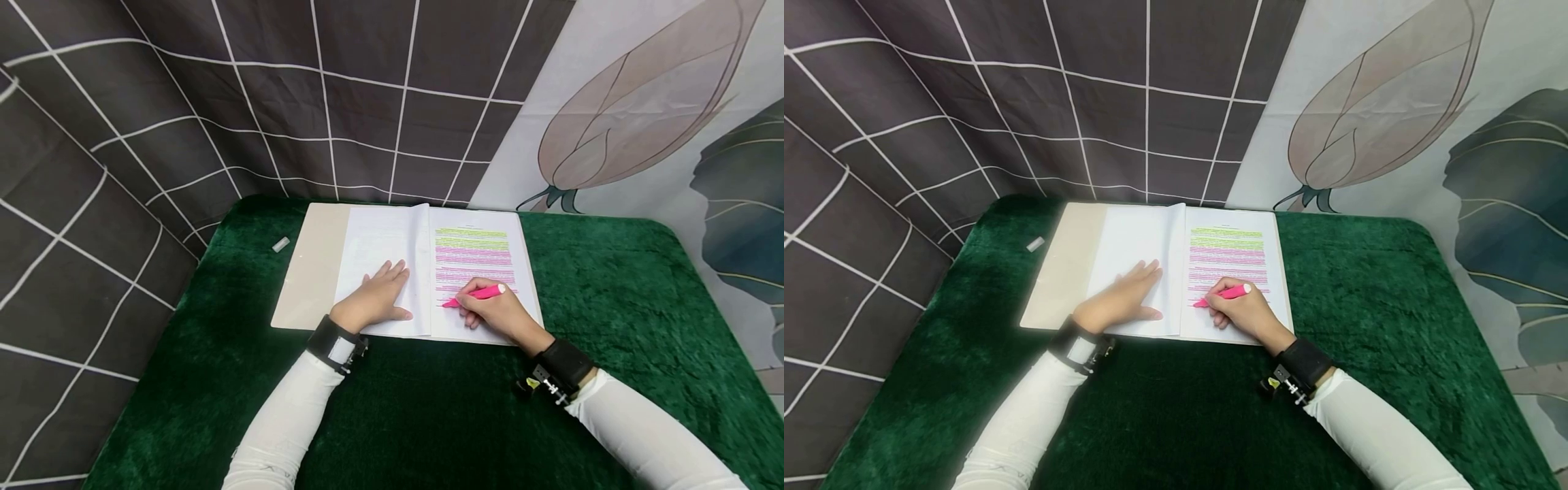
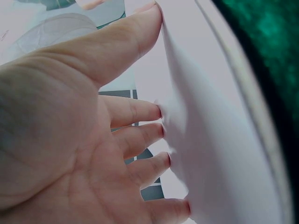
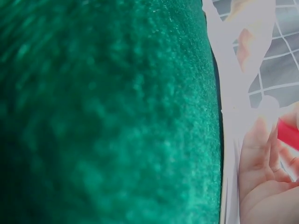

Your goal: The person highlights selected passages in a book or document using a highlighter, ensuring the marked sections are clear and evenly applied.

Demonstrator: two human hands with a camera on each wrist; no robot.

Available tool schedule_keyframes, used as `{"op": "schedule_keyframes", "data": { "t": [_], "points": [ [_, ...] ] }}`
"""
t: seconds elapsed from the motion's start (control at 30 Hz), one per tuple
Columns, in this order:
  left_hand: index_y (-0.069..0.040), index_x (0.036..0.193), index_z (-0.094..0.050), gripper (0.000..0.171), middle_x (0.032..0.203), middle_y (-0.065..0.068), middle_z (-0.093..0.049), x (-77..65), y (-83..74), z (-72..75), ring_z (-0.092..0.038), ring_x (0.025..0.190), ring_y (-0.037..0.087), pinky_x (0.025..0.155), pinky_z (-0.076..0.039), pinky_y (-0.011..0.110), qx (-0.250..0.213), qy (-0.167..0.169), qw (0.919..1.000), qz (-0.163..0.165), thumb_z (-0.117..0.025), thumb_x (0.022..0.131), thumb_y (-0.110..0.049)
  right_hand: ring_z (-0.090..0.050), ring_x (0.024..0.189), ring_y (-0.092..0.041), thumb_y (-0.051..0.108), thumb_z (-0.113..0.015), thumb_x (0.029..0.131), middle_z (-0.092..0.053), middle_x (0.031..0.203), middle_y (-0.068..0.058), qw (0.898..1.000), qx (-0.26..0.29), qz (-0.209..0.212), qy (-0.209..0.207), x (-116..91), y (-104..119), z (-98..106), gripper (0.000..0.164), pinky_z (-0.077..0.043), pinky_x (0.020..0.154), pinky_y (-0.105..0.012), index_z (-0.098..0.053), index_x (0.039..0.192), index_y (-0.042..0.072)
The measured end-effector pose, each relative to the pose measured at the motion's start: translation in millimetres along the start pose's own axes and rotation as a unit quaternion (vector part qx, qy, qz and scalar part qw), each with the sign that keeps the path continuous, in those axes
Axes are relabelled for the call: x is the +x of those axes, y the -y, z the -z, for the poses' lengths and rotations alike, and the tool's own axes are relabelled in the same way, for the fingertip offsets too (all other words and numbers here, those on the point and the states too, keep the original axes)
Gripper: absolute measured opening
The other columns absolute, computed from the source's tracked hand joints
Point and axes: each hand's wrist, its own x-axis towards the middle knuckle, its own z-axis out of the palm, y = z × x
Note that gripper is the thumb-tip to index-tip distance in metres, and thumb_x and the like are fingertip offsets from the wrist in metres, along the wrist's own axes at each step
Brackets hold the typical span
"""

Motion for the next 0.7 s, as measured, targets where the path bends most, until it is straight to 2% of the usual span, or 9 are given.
{"op": "schedule_keyframes", "data": {
  "t": [0.7],
  "points": [
    [-0.006, 0.163, -0.028, 0.091, 0.174, 0.008, -0.013, -0.5, -1.5, 0.0, -0.006, 0.162, 0.032, 0.125, -0.016, 0.065, -0.005, -0.002, 1.0000, 0.003, -0.076, 0.093, -0.039, -0.068, 0.061, -0.013, 0.021, -0.069, 0.101, -0.071, 0.080, -0.010, 1.000, -0.016, -0.010, 0.000, -2.2, -2.9, 9.2, 0.027, -0.061, 0.060, -0.028, -0.064, 0.106, -0.005]
  ]
}}
